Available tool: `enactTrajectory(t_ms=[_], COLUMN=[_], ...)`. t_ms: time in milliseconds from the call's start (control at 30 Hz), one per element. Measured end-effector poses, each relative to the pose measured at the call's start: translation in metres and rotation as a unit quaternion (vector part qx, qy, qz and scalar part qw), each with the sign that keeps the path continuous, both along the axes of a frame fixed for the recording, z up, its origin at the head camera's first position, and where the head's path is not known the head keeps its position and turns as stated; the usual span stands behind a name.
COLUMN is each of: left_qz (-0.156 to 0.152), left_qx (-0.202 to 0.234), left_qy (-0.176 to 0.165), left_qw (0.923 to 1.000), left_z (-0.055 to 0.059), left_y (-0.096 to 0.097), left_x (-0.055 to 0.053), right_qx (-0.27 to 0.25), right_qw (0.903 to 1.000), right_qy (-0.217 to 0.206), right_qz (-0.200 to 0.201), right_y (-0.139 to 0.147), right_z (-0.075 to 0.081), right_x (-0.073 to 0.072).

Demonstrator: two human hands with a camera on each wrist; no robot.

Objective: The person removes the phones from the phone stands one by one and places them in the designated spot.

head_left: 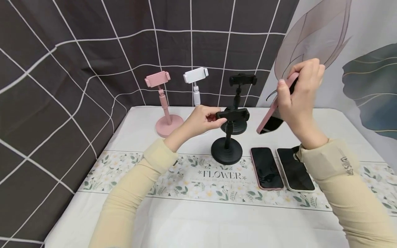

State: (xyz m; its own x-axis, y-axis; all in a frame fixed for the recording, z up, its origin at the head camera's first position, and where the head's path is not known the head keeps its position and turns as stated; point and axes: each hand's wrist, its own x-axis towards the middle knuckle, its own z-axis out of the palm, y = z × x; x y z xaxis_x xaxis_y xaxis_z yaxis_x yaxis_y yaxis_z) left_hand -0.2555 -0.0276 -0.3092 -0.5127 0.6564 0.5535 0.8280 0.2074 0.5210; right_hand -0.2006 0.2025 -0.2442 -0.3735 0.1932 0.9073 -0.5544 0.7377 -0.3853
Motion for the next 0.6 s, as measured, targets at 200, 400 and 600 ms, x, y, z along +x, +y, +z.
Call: enactTrajectory(t_ms=[200,400,600], left_qz=[0.004,0.003,0.007], left_qx=[-0.001,-0.002,-0.014], left_qy=[0.006,0.001,-0.028], left_qw=[1.0,1.0,0.9995], left_z=[-0.001,0.0,0.002], left_y=[-0.001,-0.001,-0.002], left_x=[0.0,0.0,0.001], right_qx=[0.077,0.14,0.163], right_qw=[0.9928,0.973,0.9376], right_qy=[-0.075,-0.169,-0.299], right_qz=[-0.053,-0.072,-0.071], right_y=[0.037,0.072,0.109], right_z=[-0.013,-0.028,-0.044], right_x=[-0.014,-0.024,-0.035])
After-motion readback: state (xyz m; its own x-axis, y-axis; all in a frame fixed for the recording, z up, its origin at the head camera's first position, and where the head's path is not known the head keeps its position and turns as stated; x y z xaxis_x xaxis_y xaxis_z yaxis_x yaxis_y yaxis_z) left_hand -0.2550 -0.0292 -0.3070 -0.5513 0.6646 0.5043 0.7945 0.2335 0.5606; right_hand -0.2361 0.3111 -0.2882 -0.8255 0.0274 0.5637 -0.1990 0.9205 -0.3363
